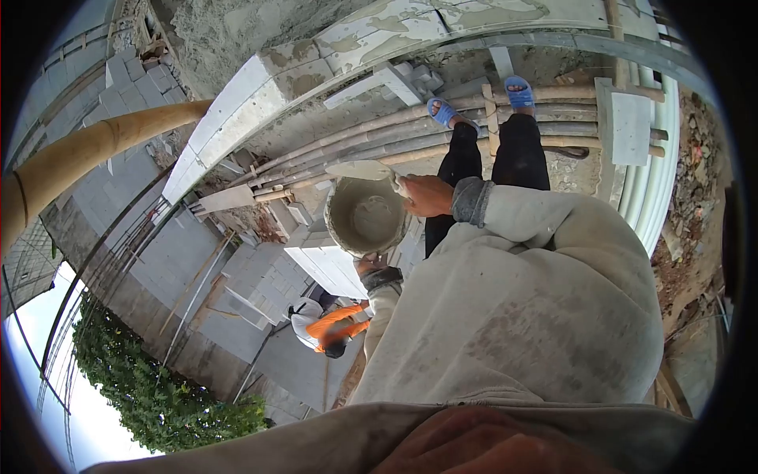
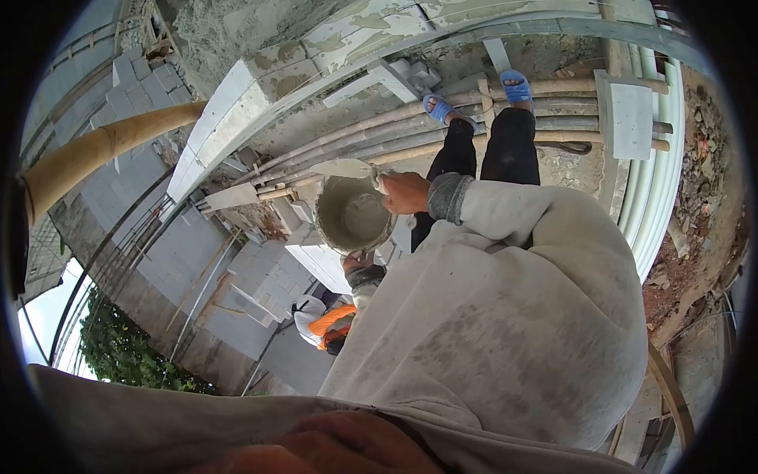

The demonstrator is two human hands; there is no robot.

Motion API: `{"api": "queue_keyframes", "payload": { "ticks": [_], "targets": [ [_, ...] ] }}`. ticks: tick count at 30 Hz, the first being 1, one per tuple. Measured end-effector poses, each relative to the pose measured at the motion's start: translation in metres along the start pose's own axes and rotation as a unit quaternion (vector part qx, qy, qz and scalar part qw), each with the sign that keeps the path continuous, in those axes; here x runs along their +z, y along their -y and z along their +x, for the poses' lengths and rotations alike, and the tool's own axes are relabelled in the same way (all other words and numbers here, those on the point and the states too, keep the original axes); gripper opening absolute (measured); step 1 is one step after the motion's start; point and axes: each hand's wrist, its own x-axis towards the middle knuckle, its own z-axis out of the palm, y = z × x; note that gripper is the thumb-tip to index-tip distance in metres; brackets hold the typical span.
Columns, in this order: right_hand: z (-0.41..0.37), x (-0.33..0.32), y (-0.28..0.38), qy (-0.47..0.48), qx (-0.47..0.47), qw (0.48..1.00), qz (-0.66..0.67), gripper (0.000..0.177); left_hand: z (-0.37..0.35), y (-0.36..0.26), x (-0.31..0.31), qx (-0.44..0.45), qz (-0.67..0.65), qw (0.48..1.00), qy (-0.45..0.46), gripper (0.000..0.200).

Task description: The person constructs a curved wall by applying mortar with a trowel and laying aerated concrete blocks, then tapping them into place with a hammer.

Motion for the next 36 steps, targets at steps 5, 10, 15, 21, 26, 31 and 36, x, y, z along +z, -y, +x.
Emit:
{"api": "queue_keyframes", "payload": {
  "ticks": [5,10,15,21,26,31,36],
  "targets": [
    [-0.018,-0.041,-0.002,-0.008,-0.169,0.953,-0.250,0.019,-0.104,-0.019,0.074,0.089,0.039,0.993,0.064,0.052],
    [-0.003,-0.083,0.036,0.122,-0.088,0.924,-0.351,0.019,-0.163,-0.003,0.099,0.217,-0.033,0.956,0.192,0.034],
    [-0.051,-0.146,0.056,0.301,0.167,0.931,0.122,0.035,-0.217,0.003,0.137,0.213,-0.189,0.913,0.292,0.033],
    [-0.110,-0.126,0.098,0.265,0.224,0.809,0.475,0.028,-0.250,0.007,0.161,0.178,-0.319,0.867,0.339,0.055],
    [-0.114,-0.106,0.149,0.231,0.134,0.753,0.601,0.028,-0.283,-0.012,0.166,0.215,-0.353,0.845,0.340,0.053],
    [-0.105,-0.155,0.200,0.142,0.009,0.978,-0.151,0.021,-0.213,-0.039,0.152,0.276,-0.314,0.857,0.301,0.045],
    [-0.065,-0.132,0.194,0.054,-0.226,0.835,-0.498,0.018,-0.251,-0.077,0.154,0.233,-0.318,0.857,0.332,0.033]
  ]
}}
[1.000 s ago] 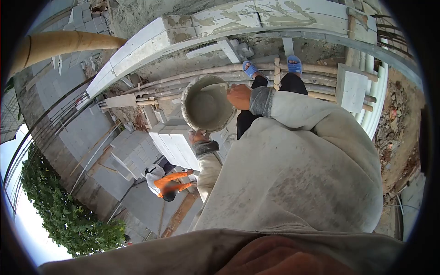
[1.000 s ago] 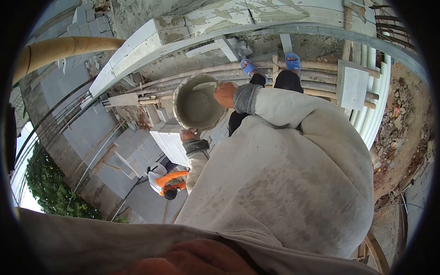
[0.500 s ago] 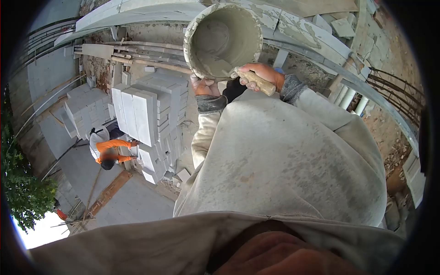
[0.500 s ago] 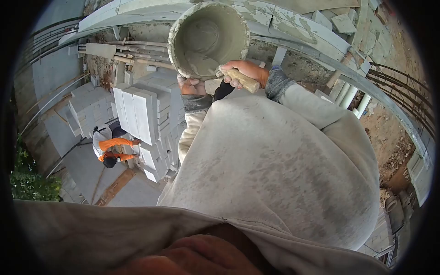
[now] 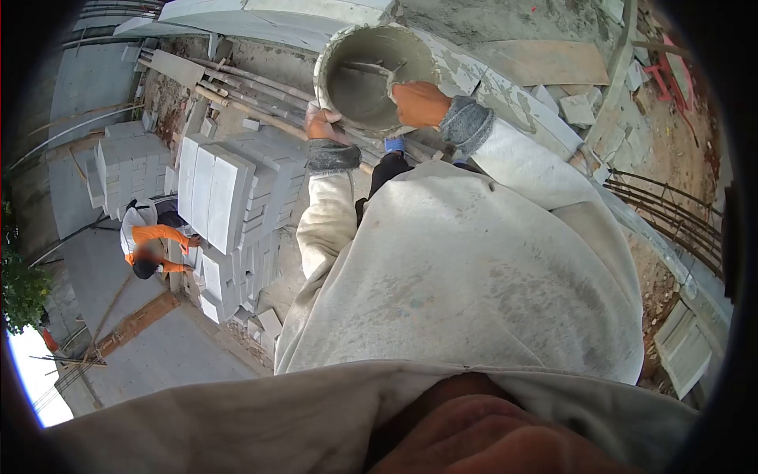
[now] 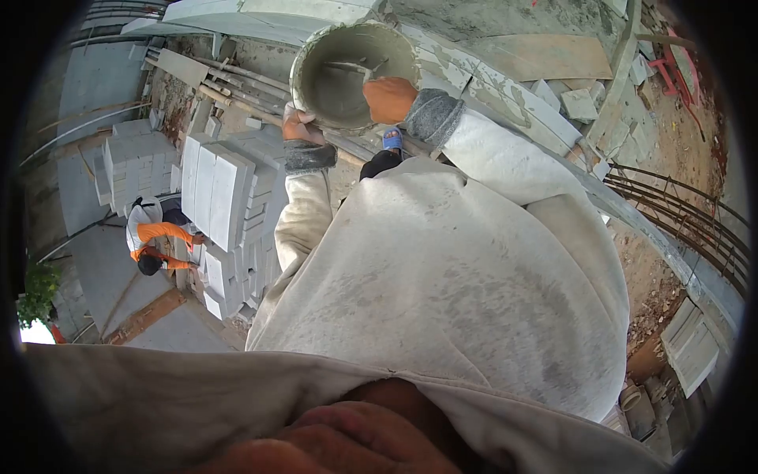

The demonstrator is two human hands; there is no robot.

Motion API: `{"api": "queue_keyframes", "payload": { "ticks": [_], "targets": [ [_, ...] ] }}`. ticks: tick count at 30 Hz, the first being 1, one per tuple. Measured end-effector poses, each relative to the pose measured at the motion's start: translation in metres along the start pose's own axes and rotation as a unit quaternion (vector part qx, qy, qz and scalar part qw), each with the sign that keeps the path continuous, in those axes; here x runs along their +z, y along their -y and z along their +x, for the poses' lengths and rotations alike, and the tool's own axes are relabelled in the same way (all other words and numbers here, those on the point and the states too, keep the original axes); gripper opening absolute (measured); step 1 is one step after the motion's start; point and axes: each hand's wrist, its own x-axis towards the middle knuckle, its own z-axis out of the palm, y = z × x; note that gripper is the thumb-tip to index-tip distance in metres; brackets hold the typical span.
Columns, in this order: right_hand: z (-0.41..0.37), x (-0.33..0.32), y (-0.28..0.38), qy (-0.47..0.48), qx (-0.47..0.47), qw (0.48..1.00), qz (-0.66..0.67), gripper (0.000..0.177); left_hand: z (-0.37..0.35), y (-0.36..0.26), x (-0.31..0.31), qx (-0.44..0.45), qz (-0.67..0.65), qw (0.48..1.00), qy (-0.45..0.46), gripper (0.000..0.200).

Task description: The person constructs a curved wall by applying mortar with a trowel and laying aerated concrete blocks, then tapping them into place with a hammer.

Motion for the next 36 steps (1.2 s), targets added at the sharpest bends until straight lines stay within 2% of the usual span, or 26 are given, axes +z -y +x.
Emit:
{"api": "queue_keyframes", "payload": {
  "ticks": [2,3,6,7,9,10,11,12,14,15,18,19,21,24,25,28,29,32,34,35,36],
  "targets": [
    [0.005,0.004,0.008,-0.040,-0.118,0.990,-0.060,0.016,0.005,-0.007,0.003,0.014,0.066,0.997,-0.025,0.030],
    [0.002,-0.034,0.014,0.020,-0.149,0.977,-0.149,0.021,0.013,-0.014,0.005,0.024,0.099,0.994,-0.038,0.028],
    [0.012,-0.106,0.013,-0.073,-0.212,0.930,-0.289,0.042,0.032,-0.035,0.015,0.046,0.244,0.968,-0.039,0.020],
    [0.014,-0.112,0.006,-0.071,-0.185,0.931,-0.306,0.040,0.031,-0.046,0.029,0.075,0.268,0.959,-0.047,0.015],
    [0.021,-0.125,-0.010,-0.069,-0.127,0.928,-0.344,0.037,0.033,-0.067,0.042,0.083,0.212,0.973,-0.048,0.014],
    [0.019,-0.115,-0.018,-0.042,-0.100,0.942,-0.316,0.039,0.039,-0.074,0.043,0.089,0.183,0.978,-0.046,0.014],
    [0.018,-0.093,-0.030,-0.016,-0.072,0.955,-0.289,0.040,0.054,-0.074,0.033,0.134,0.150,0.979,-0.029,0.015],
    [0.021,-0.082,-0.034,0.011,-0.045,0.965,-0.259,0.042,0.055,-0.079,0.034,0.143,0.167,0.975,-0.036,0.024],
    [0.022,-0.095,0.002,-0.019,-0.054,0.968,-0.245,0.041,0.061,-0.093,0.046,0.173,0.198,0.963,-0.056,0.047],
    [0.027,-0.102,0.019,-0.038,-0.055,0.970,-0.233,0.040,0.068,-0.096,0.046,0.194,0.197,0.960,-0.038,0.046],
    [0.065,-0.134,0.046,-0.115,-0.006,0.956,-0.269,0.045,0.073,-0.112,0.051,0.180,0.260,0.948,0.037,0.044],
    [0.075,-0.125,0.045,-0.117,0.001,0.959,-0.258,0.035,0.079,-0.115,0.053,0.259,0.265,0.926,0.076,0.034],
    [0.093,-0.098,0.042,-0.125,0.013,0.962,-0.242,0.017,0.090,-0.122,0.056,0.344,0.251,0.897,0.122,0.030],
    [0.095,-0.077,0.068,-0.105,0.029,0.978,-0.176,0.013,0.117,-0.129,0.059,0.404,0.208,0.876,0.163,0.027],
    [0.093,-0.090,0.086,-0.043,0.073,0.985,-0.150,0.014,0.121,-0.130,0.059,0.397,0.198,0.879,0.172,0.024],
    [0.085,-0.132,0.087,-0.049,0.144,0.987,-0.052,0.024,0.127,-0.135,0.065,0.362,0.171,0.897,0.187,0.010],
    [0.082,-0.137,0.093,-0.153,0.144,0.974,-0.086,0.030,0.133,-0.136,0.067,0.333,0.144,0.912,0.191,0.009],
    [0.089,-0.121,0.084,-0.211,0.167,0.943,-0.197,0.035,0.145,-0.138,0.073,0.253,0.087,0.940,0.212,0.009],
    [0.078,-0.108,0.075,-0.149,0.141,0.950,-0.234,0.039,0.156,-0.146,0.083,0.228,0.061,0.944,0.229,0.013],
    [0.071,-0.105,0.072,-0.114,0.125,0.953,-0.252,0.041,0.161,-0.146,0.086,0.245,0.081,0.937,0.236,0.016],
    [0.066,-0.111,0.075,-0.145,0.144,0.950,-0.238,0.041,0.164,-0.145,0.089,0.246,0.081,0.933,0.251,0.017]
  ]
}}
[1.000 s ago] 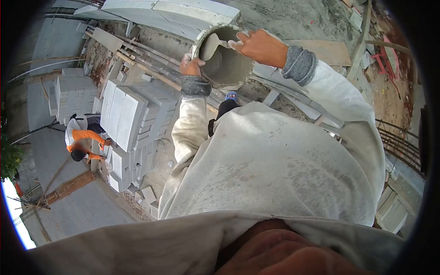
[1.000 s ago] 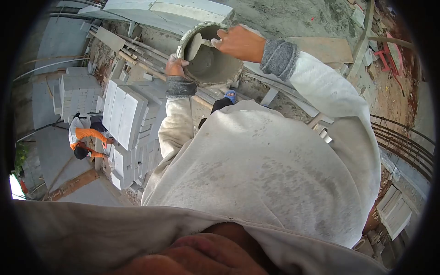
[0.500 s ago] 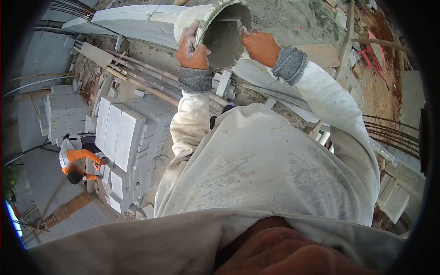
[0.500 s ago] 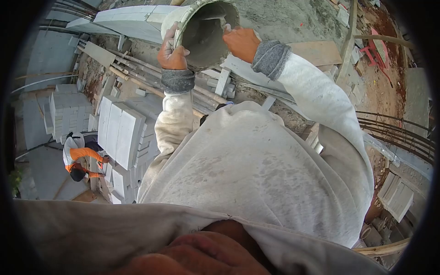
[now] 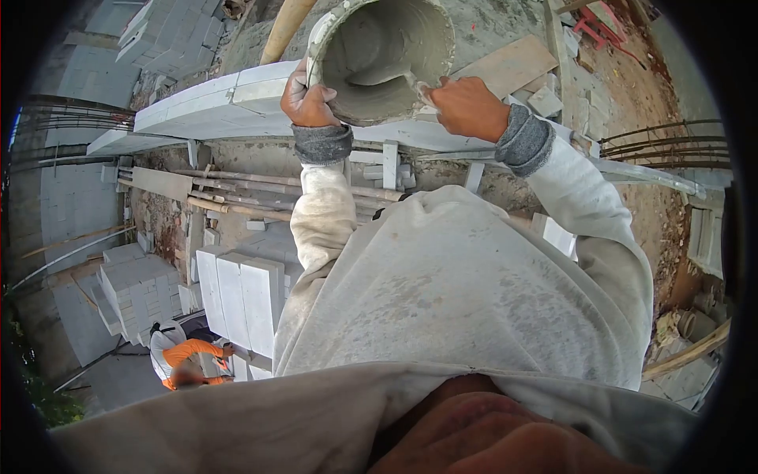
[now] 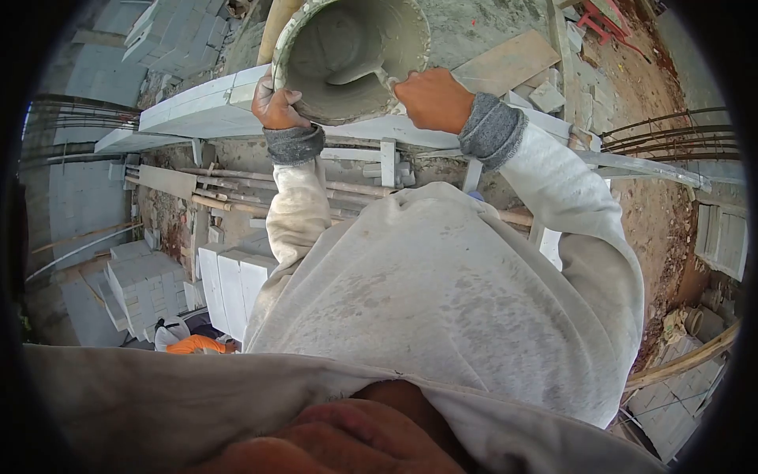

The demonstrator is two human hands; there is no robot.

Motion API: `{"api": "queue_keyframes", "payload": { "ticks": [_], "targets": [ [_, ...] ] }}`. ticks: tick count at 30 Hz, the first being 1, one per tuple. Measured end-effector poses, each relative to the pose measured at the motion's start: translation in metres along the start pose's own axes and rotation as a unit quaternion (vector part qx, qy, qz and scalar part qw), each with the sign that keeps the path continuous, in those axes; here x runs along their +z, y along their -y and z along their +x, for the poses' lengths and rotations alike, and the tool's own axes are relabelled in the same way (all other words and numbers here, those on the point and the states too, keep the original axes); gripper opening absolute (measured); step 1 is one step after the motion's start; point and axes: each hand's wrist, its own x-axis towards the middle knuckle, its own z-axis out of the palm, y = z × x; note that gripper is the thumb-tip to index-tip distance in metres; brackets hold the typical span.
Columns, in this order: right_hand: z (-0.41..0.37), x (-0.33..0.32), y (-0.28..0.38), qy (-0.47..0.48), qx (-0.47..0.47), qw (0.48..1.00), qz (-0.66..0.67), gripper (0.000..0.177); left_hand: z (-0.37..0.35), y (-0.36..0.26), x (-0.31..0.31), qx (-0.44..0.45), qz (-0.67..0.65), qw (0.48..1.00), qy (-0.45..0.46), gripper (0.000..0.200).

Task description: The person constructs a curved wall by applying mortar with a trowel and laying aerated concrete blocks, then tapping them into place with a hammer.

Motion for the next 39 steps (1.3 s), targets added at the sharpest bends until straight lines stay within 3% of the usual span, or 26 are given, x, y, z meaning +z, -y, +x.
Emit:
{"api": "queue_keyframes", "payload": {
  "ticks": [5,9,12,14,17,18,22,25,28,29,30,32,35,38,39],
  "targets": [
    [-0.008,-0.023,0.005,-0.062,0.111,0.992,0.019,0.048,0.002,0.004,0.027,-0.013,-0.034,0.997,0.069,0.020],
    [-0.041,-0.011,0.002,0.079,0.081,0.993,-0.022,0.052,0.007,0.013,0.039,-0.046,-0.056,0.995,0.069,0.020],
    [-0.052,-0.030,-0.011,-0.052,0.184,0.981,0.003,0.053,0.001,0.012,0.051,-0.033,-0.021,0.995,0.092,0.020],
    [-0.057,-0.015,-0.017,-0.043,0.187,0.981,-0.008,0.053,-0.008,0.008,0.065,-0.010,-0.037,0.993,0.115,0.020],
    [-0.082,-0.005,-0.021,0.010,0.151,0.988,0.014,0.054,-0.013,0.003,0.080,-0.019,-0.043,0.996,0.076,0.019],
    [-0.089,-0.009,-0.023,0.037,0.130,0.990,0.027,0.054,-0.013,0.001,0.085,0.001,-0.035,0.996,0.082,0.018],
    [-0.080,-0.029,-0.043,-0.051,0.248,0.965,0.062,0.049,-0.024,-0.003,0.101,0.067,-0.010,0.992,0.105,0.015],
    [-0.093,-0.018,-0.042,0.019,0.145,0.985,0.091,0.044,-0.030,-0.012,0.111,0.086,0.005,0.991,0.106,0.012],
    [-0.099,-0.042,-0.048,-0.051,0.192,0.966,0.166,0.037,-0.032,-0.030,0.125,0.140,0.052,0.981,0.126,0.010],
    [-0.102,-0.041,-0.065,-0.115,0.190,0.962,0.157,0.038,-0.037,-0.037,0.125,0.161,0.079,0.974,0.137,0.010],
    [-0.105,-0.048,-0.079,-0.070,0.231,0.932,0.270,0.038,-0.039,-0.045,0.125,0.179,0.086,0.967,0.157,0.010],
    [-0.115,-0.066,-0.100,0.020,0.305,0.824,0.477,0.037,-0.041,-0.057,0.130,0.215,0.094,0.951,0.201,0.012],
    [-0.139,-0.071,-0.106,0.118,0.266,0.699,0.653,0.040,-0.042,-0.070,0.135,0.202,0.040,0.950,0.235,0.012],
    [-0.152,-0.028,-0.098,0.108,0.248,0.492,0.828,0.038,-0.045,-0.071,0.131,0.181,0.012,0.952,0.247,0.013],
    [-0.152,-0.014,-0.090,0.113,0.231,0.478,0.840,0.040,-0.047,-0.068,0.130,0.176,0.006,0.954,0.243,0.014]
  ]
}}
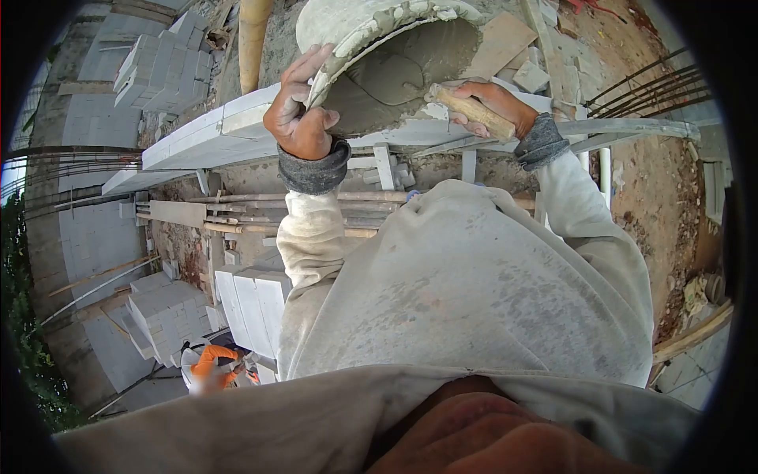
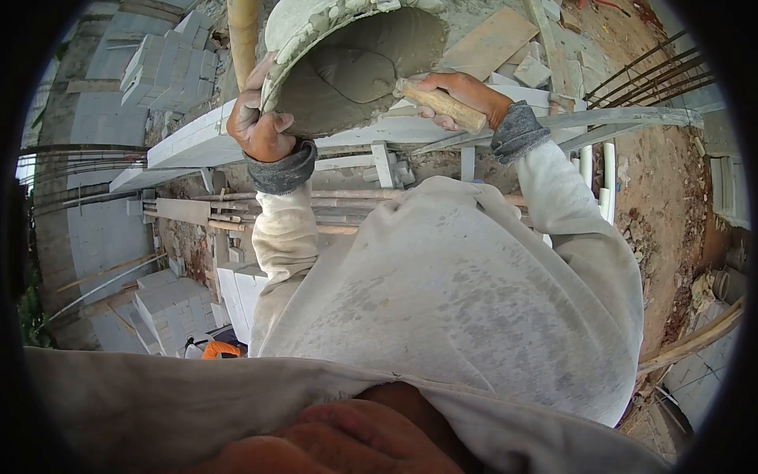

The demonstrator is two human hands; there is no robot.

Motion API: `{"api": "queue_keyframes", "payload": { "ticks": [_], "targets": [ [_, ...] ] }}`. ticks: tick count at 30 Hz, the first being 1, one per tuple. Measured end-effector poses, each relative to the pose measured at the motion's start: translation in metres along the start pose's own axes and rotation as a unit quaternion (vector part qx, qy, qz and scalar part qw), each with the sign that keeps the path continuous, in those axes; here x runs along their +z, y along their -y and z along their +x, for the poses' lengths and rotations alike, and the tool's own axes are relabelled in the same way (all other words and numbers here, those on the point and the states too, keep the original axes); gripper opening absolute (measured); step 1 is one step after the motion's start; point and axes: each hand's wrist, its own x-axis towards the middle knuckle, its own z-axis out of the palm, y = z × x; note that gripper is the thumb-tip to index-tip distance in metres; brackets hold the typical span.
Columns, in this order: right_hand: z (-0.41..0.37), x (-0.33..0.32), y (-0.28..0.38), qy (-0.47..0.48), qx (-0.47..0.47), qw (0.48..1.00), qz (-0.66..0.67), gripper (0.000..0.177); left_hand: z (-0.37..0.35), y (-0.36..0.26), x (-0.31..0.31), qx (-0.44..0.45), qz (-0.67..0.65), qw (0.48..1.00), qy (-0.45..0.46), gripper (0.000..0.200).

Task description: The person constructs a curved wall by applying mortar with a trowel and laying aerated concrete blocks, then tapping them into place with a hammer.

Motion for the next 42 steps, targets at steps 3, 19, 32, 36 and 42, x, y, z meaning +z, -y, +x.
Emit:
{"api": "queue_keyframes", "payload": {
  "ticks": [3,19,32,36,42],
  "targets": [
    [0.019,0.012,-0.029,0.101,-0.016,0.990,0.098,0.040,-0.020,0.003,0.000,-0.069,-0.019,0.995,-0.072,0.017],
    [0.058,-0.105,-0.047,-0.076,-0.027,0.959,-0.273,0.050,-0.230,0.065,-0.088,-0.441,0.128,0.558,-0.691,0.028],
    [0.147,-0.214,-0.082,-0.142,0.048,0.610,-0.778,0.046,-0.361,-0.070,-0.164,-0.519,0.380,0.297,-0.706,0.026],
    [0.186,-0.175,-0.083,-0.094,0.017,0.594,-0.799,0.043,-0.420,-0.069,-0.193,-0.515,0.381,0.265,-0.721,0.023],
    [0.238,-0.139,-0.095,-0.097,0.007,0.566,-0.818,0.039,-0.426,-0.052,-0.204,-0.477,0.351,0.281,-0.755,0.028]
  ]
}}
